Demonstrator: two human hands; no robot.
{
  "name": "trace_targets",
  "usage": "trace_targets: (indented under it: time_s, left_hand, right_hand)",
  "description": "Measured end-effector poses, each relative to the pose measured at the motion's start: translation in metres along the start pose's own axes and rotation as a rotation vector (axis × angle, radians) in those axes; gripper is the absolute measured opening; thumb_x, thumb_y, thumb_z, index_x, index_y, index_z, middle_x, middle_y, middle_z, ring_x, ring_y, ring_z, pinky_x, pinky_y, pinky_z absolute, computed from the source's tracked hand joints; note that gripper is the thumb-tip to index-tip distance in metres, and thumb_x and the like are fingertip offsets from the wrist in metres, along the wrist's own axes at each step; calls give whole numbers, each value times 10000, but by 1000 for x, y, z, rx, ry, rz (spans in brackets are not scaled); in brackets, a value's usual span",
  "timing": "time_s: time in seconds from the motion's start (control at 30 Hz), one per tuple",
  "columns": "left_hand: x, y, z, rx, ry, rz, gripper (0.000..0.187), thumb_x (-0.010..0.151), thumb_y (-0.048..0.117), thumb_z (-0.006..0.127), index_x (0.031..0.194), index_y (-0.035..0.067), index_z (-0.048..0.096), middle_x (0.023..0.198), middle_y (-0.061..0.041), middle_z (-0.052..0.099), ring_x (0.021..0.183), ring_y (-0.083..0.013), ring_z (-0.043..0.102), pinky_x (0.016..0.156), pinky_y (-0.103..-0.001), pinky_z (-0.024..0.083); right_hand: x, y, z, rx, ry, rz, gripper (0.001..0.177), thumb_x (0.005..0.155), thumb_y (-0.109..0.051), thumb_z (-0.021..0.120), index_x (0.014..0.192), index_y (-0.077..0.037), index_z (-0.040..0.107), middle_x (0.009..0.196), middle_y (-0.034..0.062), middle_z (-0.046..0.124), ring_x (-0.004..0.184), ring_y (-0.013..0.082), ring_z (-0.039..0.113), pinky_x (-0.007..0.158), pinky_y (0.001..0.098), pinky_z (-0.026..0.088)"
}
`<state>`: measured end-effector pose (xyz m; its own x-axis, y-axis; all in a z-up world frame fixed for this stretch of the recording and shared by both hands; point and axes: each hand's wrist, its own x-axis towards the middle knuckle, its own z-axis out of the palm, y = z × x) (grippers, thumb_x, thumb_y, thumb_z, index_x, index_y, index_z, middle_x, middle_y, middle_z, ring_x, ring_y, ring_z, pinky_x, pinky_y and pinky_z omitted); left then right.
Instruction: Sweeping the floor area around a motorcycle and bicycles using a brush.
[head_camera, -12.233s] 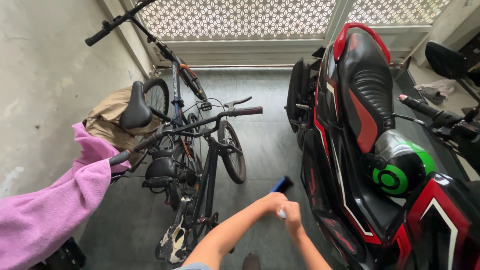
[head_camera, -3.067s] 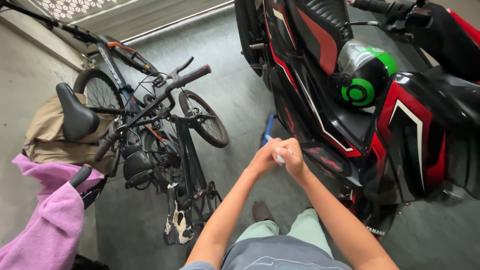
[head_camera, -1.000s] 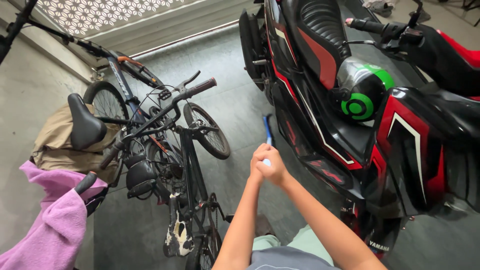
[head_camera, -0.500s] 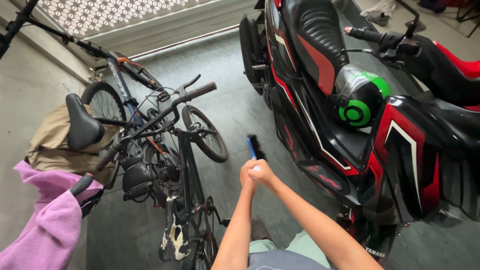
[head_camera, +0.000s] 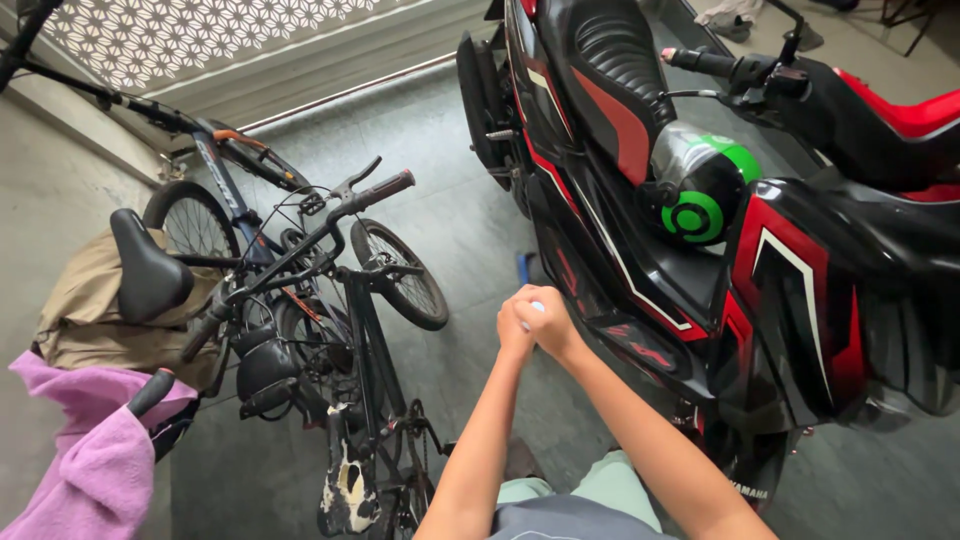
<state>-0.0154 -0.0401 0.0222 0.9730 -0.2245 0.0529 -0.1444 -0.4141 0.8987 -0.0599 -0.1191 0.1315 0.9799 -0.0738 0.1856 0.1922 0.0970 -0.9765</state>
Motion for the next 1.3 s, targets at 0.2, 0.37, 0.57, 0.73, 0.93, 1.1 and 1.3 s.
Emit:
trace_targets:
  time_s: [0.2,0.37,0.57,0.73,0.93,1.1,1.3]
  left_hand:
    - [-16,-99,53,-505,-21,154,180,911,249,695,939,78,742,953,-110,756,911,-196,702,844,-356,569]
    - [-32,-115,38,-2,37,207,171,922,218,623,952,134,768,954,-54,766,942,-191,727,832,-351,543]
    - [-41,-57,-11,77,0,-134,209,807,297,663,884,130,761,855,-134,755,838,-359,737,711,-450,560]
    - [-32,-33,-11,128,25,-117,260,843,315,629,945,88,706,856,-184,721,841,-391,711,700,-475,544]
    - [-41,8,-13,34,32,38,235,872,274,644,947,55,685,865,-204,718,874,-409,702,708,-469,541]
    - [-47,-90,46,-203,211,267,325,867,183,708,1142,30,626,1106,-196,656,1052,-335,636,903,-430,488]
    - [-41,-115,47,-98,126,117,211,810,173,762,1011,114,734,1002,-94,728,1020,-246,674,930,-392,505]
  right_hand:
    - [-9,64,22,-519,-45,131,256,748,-220,604,594,-15,604,515,74,542,502,136,539,527,330,417]
    - [-38,92,32,-474,-89,234,190,702,-219,645,654,-42,699,538,88,622,518,141,590,547,325,480]
    - [-35,62,21,-21,-120,102,188,735,-148,555,690,26,609,686,55,630,666,125,555,610,309,449]
    - [-39,35,7,42,-44,72,198,771,-101,494,602,-1,474,607,22,505,607,97,453,584,285,355]
    - [-33,-16,15,19,71,77,210,784,-102,479,597,-7,483,600,14,499,584,83,436,551,284,343]
    - [-25,12,29,-201,23,161,267,787,-149,564,562,-15,508,537,6,479,522,101,455,491,312,347]
    - [-36,90,31,-449,-143,401,290,741,-205,608,492,-57,618,469,12,604,473,137,594,542,306,503]
